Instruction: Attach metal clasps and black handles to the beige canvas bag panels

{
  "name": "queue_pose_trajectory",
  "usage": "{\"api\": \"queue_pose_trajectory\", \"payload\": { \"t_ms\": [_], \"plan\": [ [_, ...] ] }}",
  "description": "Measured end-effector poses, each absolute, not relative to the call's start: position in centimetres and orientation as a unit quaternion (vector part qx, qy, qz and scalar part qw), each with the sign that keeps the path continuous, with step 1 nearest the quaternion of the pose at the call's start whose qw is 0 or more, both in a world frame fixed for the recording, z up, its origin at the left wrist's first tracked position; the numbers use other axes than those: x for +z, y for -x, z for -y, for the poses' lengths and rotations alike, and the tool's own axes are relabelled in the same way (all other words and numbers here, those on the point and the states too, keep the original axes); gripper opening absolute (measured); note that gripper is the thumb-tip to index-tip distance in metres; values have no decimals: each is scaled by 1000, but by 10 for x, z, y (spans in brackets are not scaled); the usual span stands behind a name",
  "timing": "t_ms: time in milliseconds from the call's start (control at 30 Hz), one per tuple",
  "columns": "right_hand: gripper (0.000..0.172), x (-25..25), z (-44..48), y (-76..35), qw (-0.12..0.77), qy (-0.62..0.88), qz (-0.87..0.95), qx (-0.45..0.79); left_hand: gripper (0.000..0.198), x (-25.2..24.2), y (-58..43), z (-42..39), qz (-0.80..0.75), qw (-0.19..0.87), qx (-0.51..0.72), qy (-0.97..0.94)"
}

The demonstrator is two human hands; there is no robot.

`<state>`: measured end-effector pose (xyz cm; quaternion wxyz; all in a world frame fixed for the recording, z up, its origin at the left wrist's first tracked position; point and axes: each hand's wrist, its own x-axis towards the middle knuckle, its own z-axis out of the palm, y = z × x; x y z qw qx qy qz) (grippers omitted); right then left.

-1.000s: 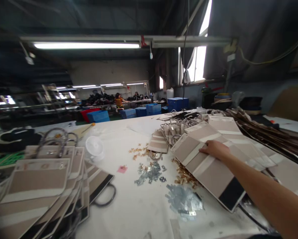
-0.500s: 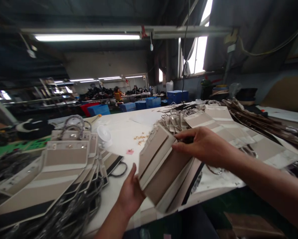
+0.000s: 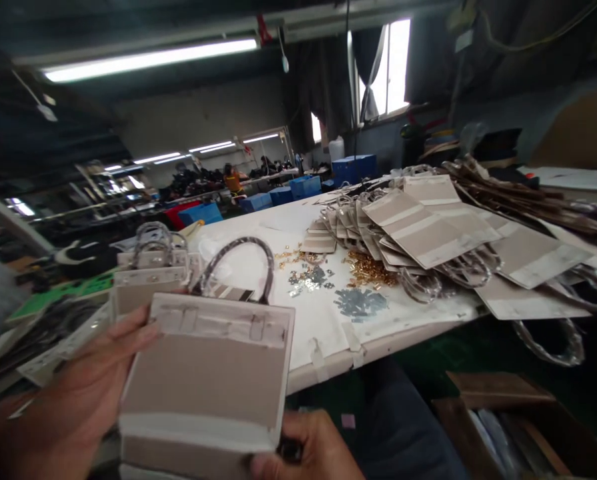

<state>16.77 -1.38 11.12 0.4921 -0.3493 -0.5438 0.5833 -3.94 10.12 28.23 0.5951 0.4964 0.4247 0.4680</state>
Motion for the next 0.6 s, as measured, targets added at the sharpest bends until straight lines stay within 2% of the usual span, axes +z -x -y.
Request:
{"api": "queue_pose_trajectory", "payload": {
  "t_ms": [67,200,267,400,500,600],
  "plan": [
    [60,92,18,-157,478,327,551,601,59,288,33,-98,-439,575,403,-560],
    [89,57,32,-170,500,367,495,609,57,265,4,-111,-431,553,273,-659],
    [92,53,34,-195,515,422,452,593,56,242,-11,-124,-419,580,232,-659],
    [83,63,24,-249,529,527,421,514,56,194,-37,-151,-405,620,208,-639],
    [69,62,17,-267,512,536,454,494,56,164,-55,-170,-391,632,205,-637],
    [56,49,19,-269,547,527,488,429,52,135,-72,-186,-384,644,202,-631]
  ]
}}
